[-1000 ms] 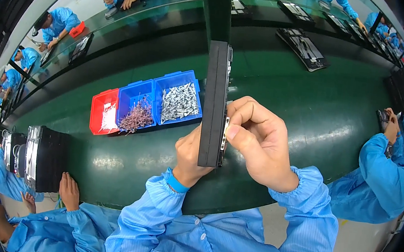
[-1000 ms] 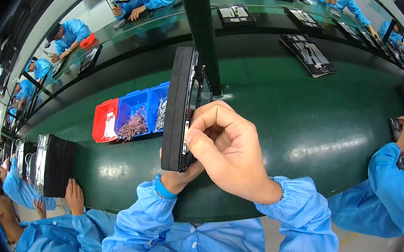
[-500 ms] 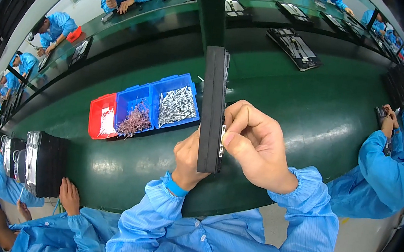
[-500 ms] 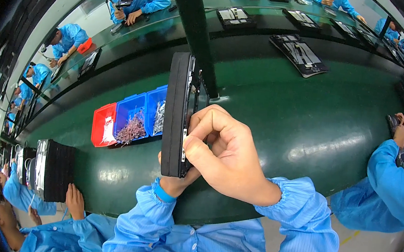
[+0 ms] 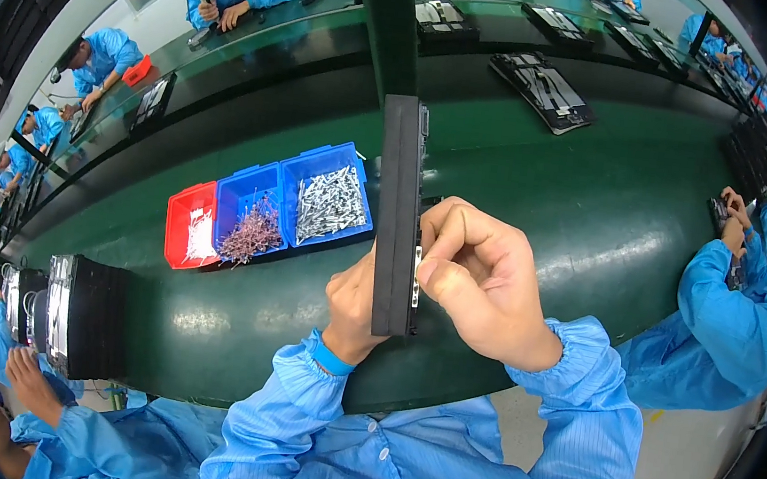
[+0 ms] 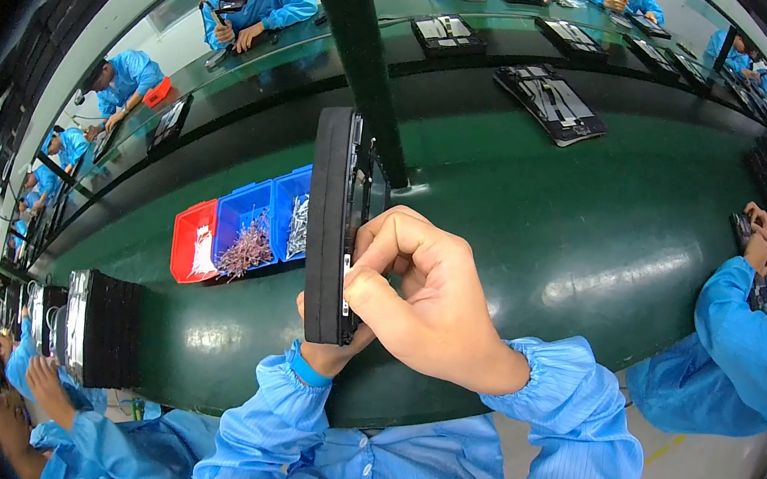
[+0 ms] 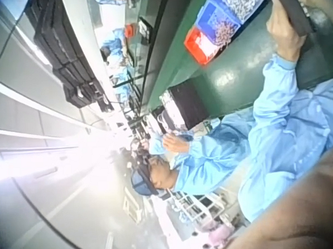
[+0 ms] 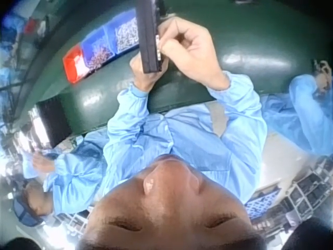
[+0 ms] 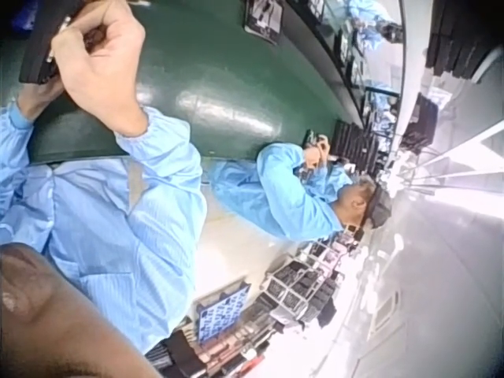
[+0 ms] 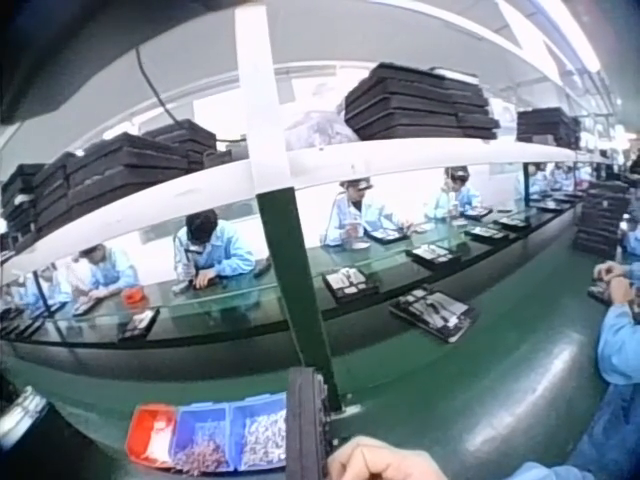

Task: The person assembles tablet frames on a production line by attaching small components, adhesive strips, and wires from bins onto the frames by hand, then stacks the assembled tablets.

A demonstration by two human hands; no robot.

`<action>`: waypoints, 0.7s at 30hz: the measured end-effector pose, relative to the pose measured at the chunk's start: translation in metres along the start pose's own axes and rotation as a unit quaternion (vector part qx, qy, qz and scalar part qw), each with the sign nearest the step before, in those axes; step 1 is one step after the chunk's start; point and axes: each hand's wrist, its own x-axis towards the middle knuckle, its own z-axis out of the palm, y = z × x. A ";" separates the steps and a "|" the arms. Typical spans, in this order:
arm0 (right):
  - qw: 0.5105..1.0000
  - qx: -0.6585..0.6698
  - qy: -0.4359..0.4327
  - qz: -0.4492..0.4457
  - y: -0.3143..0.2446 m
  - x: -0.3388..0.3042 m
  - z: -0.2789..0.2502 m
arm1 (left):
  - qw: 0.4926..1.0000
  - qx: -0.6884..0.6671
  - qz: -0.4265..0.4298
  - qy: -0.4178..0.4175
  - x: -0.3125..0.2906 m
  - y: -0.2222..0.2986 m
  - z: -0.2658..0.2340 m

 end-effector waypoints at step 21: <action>0.995 0.062 0.073 -0.032 0.015 -0.020 0.020 | 0.999 -0.008 0.022 0.023 0.008 0.008 0.001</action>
